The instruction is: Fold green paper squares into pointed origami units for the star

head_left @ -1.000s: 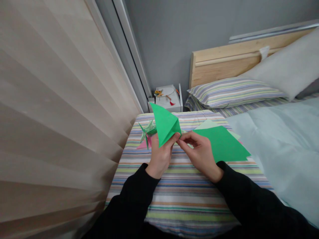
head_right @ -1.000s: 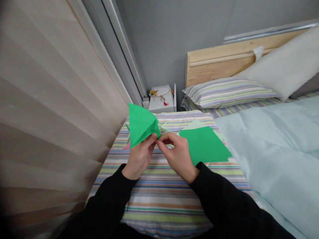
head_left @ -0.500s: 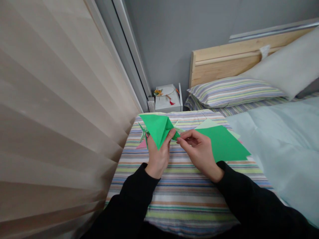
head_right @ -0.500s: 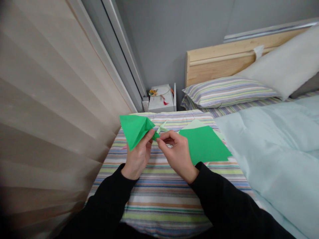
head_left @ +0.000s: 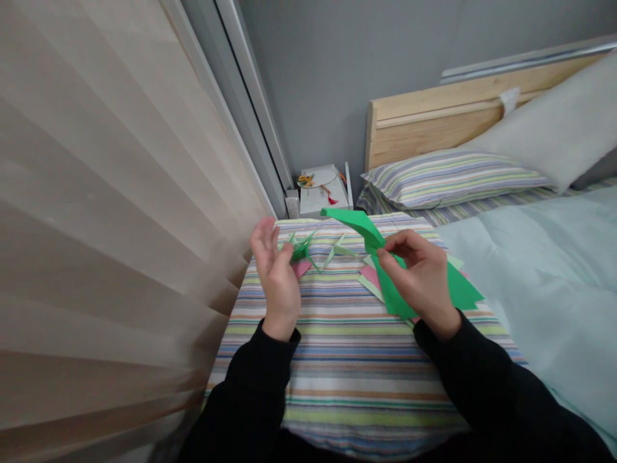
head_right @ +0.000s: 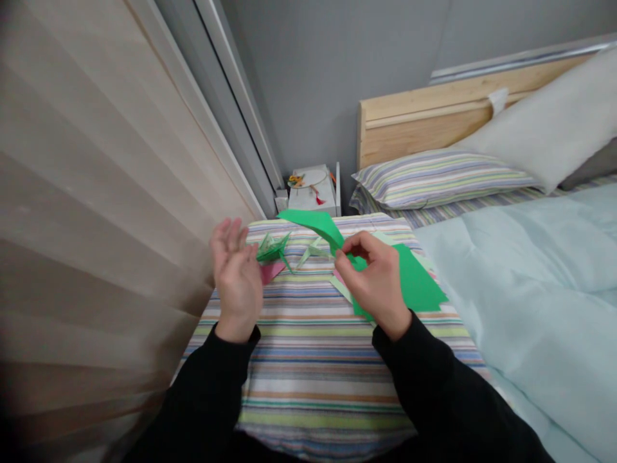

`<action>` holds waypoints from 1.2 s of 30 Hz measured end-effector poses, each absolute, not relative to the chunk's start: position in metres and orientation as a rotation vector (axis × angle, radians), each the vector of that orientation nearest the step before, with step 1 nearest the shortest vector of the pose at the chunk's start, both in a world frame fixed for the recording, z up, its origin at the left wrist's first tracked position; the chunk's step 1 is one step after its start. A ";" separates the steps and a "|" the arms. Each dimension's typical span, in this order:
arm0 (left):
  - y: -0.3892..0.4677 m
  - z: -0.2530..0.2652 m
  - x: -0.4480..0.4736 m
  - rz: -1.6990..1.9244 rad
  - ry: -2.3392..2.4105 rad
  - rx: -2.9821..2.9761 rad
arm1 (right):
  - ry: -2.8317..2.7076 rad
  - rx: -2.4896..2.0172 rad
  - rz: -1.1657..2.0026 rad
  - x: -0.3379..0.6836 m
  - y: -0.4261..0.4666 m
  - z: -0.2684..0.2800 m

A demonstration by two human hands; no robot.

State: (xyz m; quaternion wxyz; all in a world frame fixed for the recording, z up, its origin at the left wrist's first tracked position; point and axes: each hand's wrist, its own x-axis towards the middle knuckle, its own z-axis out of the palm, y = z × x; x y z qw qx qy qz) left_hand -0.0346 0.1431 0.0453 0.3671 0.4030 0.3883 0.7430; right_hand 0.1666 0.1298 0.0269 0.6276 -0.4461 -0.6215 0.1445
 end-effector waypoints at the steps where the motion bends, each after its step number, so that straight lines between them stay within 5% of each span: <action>1: 0.143 0.050 -0.039 1.962 0.965 1.153 | -1.569 -1.002 0.267 0.170 0.130 0.029; 11: 0.137 0.063 -0.047 0.974 0.849 1.797 | -2.020 -0.760 0.302 0.180 0.134 0.034; 36: 0.131 0.064 -0.039 0.655 1.000 2.089 | -1.952 -1.008 0.761 0.180 0.124 0.045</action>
